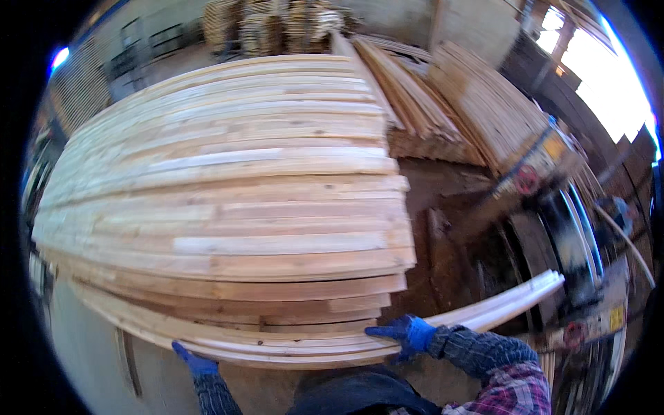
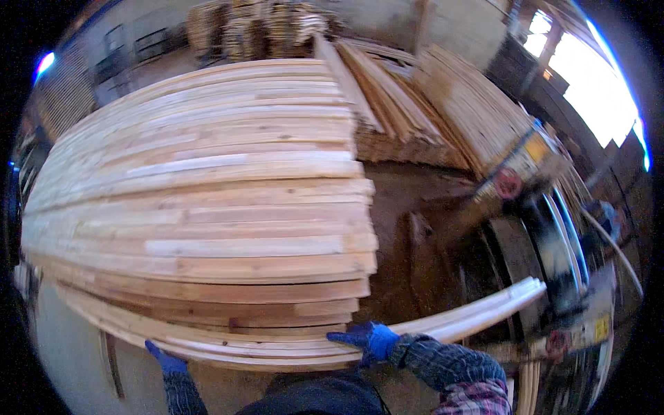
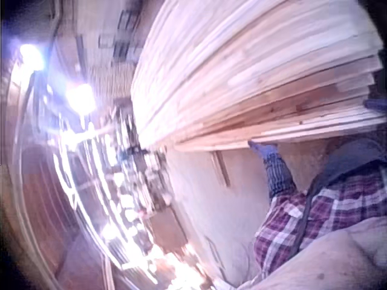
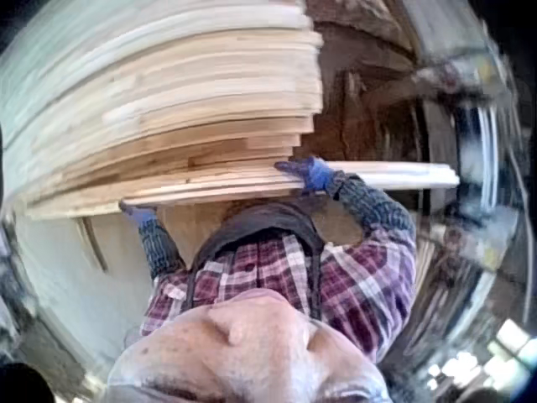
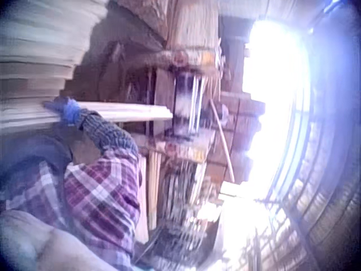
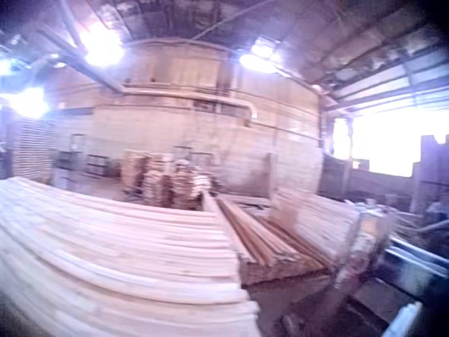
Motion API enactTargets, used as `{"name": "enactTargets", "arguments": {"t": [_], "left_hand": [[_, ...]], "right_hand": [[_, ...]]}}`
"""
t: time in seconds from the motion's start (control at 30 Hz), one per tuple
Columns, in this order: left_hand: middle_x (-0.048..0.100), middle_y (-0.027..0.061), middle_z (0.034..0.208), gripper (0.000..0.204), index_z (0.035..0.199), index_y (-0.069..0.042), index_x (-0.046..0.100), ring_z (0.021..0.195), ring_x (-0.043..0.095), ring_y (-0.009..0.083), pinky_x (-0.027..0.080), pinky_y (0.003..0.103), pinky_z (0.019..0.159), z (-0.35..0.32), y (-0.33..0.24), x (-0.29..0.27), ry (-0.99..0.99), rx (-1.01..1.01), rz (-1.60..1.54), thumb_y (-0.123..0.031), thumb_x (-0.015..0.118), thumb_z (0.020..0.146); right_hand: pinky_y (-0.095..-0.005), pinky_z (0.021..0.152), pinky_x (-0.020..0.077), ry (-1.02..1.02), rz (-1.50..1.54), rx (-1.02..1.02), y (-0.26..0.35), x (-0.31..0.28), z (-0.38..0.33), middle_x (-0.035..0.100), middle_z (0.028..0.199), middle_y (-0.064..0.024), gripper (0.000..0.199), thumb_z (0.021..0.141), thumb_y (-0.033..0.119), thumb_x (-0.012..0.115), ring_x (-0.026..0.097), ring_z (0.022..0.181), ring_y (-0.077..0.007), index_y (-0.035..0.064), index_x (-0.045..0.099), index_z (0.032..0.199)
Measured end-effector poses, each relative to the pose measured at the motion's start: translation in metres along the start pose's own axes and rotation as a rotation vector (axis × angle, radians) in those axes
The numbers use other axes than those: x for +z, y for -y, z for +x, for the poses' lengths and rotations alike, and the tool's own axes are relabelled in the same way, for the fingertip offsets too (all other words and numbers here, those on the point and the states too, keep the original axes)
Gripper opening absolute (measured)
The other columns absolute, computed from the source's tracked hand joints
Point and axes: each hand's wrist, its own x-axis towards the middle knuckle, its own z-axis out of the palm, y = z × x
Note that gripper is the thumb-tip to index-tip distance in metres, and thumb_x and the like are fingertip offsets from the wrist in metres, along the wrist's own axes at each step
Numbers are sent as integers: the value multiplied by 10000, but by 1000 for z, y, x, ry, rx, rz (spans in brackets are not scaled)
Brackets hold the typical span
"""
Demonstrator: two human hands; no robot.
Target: The person picks up thin wooden strips from a large stack and feeds them into a roller machine, handling one or two strips at a time.
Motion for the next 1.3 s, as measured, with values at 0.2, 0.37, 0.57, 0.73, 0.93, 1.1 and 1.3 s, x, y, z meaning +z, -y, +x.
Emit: {"name": "enactTargets", "arguments": {"t": [0.2,0.37,0.57,0.73,0.93,1.1,1.3], "left_hand": [[267,118,1615,964,1583,-209,250,1448,314,343,294,562,1176,-82,56,60,59,-128,-129,-844,352,864],[334,121,1580,901,1554,-162,312,1435,343,336,290,551,1187,-155,84,104,122,-127,-127,-781,355,901],[427,127,1529,777,1512,-111,391,1409,389,332,298,532,1193,-218,52,173,175,95,150,-667,376,969],[548,178,1395,759,1448,-69,465,1333,473,348,310,540,1175,-203,86,127,-54,95,13,-615,542,925],[355,145,1574,1006,1555,-112,306,1421,350,368,271,560,1187,-265,188,186,40,-328,-151,-816,458,853],[307,179,1589,1051,1560,-87,262,1445,300,377,231,564,1205,-314,223,210,214,-404,-168,-807,513,837],[341,163,1572,1054,1558,-74,246,1405,371,365,295,543,1187,-333,257,207,278,-683,-186,-720,633,820]], "right_hand": [[-492,941,485,-179,-132,-53,-67,8,-89,631,1218,-179,1092,627,441,885,614,1099,-389,305,332,1559],[-492,922,509,-174,-269,12,-109,-11,-168,616,1246,-170,1033,629,395,884,630,1078,-377,287,381,1526],[-497,898,520,-330,-404,48,-162,11,-246,611,1245,-177,920,675,326,846,638,1074,-371,283,423,1492],[-493,910,512,-388,-518,61,-235,20,-266,616,1200,-167,974,629,268,839,629,1082,-376,273,408,1503],[-506,883,491,-284,-571,225,-282,2,-295,619,1159,-146,927,699,253,763,618,1072,-352,334,359,1530],[-547,967,449,-264,-435,-1,-237,16,-206,580,1316,-181,1110,615,366,879,589,1166,-395,333,304,1563],[-553,972,417,-364,-309,36,-236,16,-228,620,1261,-172,938,608,270,869,579,1138,-390,177,486,1459]]}}
